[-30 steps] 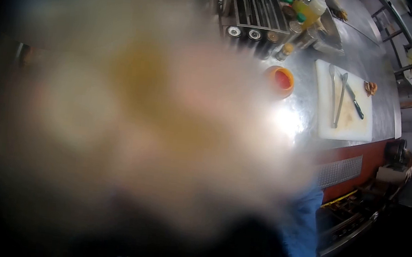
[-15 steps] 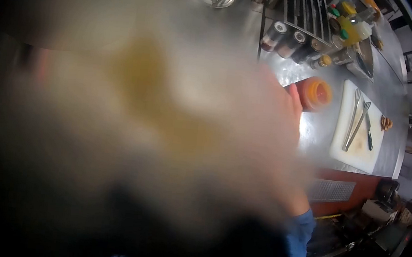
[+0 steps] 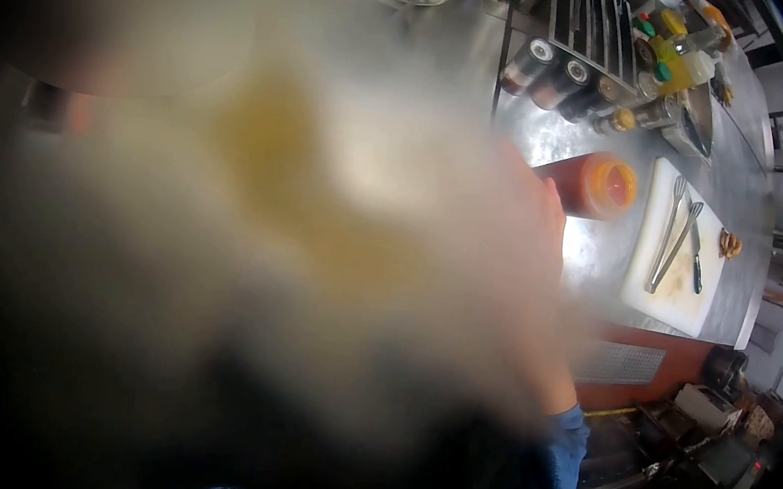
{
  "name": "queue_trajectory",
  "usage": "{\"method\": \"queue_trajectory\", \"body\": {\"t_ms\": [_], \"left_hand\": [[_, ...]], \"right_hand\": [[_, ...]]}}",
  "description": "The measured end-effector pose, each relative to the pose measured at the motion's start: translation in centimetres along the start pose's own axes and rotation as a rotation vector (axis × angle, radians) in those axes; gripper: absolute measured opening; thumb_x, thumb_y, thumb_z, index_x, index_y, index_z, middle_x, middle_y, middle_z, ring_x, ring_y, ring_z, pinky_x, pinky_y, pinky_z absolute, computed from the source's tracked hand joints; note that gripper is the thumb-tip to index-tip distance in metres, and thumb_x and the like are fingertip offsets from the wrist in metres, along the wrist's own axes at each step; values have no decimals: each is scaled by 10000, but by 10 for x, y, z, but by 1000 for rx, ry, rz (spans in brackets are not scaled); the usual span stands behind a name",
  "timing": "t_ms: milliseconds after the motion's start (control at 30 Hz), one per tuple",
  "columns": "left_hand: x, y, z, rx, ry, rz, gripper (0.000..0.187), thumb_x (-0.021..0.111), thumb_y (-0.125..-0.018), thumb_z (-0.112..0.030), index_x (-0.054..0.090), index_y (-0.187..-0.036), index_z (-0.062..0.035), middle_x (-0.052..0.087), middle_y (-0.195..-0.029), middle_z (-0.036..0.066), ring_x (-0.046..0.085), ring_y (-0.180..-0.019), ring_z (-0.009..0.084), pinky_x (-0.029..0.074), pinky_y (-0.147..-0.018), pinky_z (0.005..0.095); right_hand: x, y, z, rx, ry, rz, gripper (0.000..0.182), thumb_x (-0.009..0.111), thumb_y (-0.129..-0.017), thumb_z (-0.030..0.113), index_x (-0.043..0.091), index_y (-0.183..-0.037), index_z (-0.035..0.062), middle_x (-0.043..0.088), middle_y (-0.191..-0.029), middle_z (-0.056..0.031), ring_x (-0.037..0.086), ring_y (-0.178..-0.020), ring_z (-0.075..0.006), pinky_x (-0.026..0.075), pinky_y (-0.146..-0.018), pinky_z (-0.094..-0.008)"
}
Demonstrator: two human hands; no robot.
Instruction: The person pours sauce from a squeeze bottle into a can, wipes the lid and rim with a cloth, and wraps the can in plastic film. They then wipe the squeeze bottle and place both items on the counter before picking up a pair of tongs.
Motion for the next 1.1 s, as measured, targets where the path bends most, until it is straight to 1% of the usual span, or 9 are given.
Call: {"method": "queue_trajectory", "body": {"t_ms": [67, 167, 467, 633, 667, 767, 867, 1000, 1100], "left_hand": [[-1, -8, 16, 9, 166, -7, 178, 664, -851, -32, 626, -1021, 10, 603, -1216, 162, 549, -1132, 239, 402, -992, 335], [-7, -16, 42, -336, 521, 0, 200, 641, -896, -50, 596, -1062, 52, 664, -987, 120, 615, -855, 126, 479, -791, 246], [-18, -15, -45, -337, 564, 67, 252, 635, -887, -33, 587, -1117, 57, 660, -990, 107, 624, -911, 141, 485, -835, 253], [28, -11, -172, 50, 528, 639, 258, 680, -793, 77, 631, -1042, 33, 633, -1067, 101, 620, -949, 159, 485, -861, 259], [40, -11, -183, 281, 618, 679, 236, 700, -760, 100, 656, -980, 27, 613, -1070, 95, 601, -989, 165, 490, -859, 270], [58, 1, -222, 264, 722, 690, 332, 699, -753, 109, 598, -1061, 38, 572, -1107, 111, 582, -1012, 170, 500, -867, 288], [68, 3, -227, 165, 847, 694, 464, 698, -738, 126, 506, -1151, 38, 538, -1165, 133, 574, -1046, 181, 505, -891, 300], [73, 12, -206, 238, 865, 677, 503, 683, -758, 110, 460, -1201, 24, 540, -1211, 166, 557, -1129, 230, 486, -955, 339], [64, 5, -153, 189, 264, 440, 422, 676, -828, -19, 516, -1217, 20, 552, -1222, 164, 544, -1146, 231, 428, -1005, 372]], "right_hand": [[-1, 2, -5, 43, -39, -11, 535, 679, -839, 245, 534, -1340, 127, 386, -1472, -128, 386, -1341, -314, 270, -1121, -494], [0, 5, -9, 106, -127, -35, 527, 681, -841, 246, 540, -1334, 122, 389, -1471, -125, 400, -1328, -308, 302, -1104, -471], [-10, -4, -13, 132, -171, -36, 463, 685, -833, 230, 600, -1260, 71, 481, -1402, -137, 459, -1281, -300, 364, -1063, -446], [-39, -68, 18, -181, -532, -131, 674, 804, -697, 250, 562, -1293, 49, 542, -1332, -138, 547, -1198, -259, 453, -966, -376], [-46, -80, 34, -262, -531, -152, 721, 822, -675, 253, 546, -1310, 50, 558, -1313, -132, 558, -1185, -246, 474, -929, -360], [-51, -100, 45, -237, -405, 29, 668, 824, -676, 211, 578, -1275, 46, 621, -1224, -111, 609, -1094, -200, 500, -844, -308], [-26, -95, 5, -122, -600, 78, 453, 751, -754, 96, 647, -1194, 60, 705, -970, -64, 669, -818, -161, 515, -708, -255], [-28, -96, -23, 89, -620, 60, 422, 727, -770, 62, 647, -1184, 52, 702, -937, -90, 681, -805, -201, 524, -691, -259], [-28, -95, -39, -262, -153, -251, 385, 670, -768, -33, 633, -1145, 30, 675, -974, -117, 676, -849, -263, 553, -729, -313]]}}
Point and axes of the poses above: each hand's wrist, its own y-axis away from the middle knuckle, its own x-axis out of the palm, z = x × y, the point moved 6 cm from there along -y, towards the middle knuckle
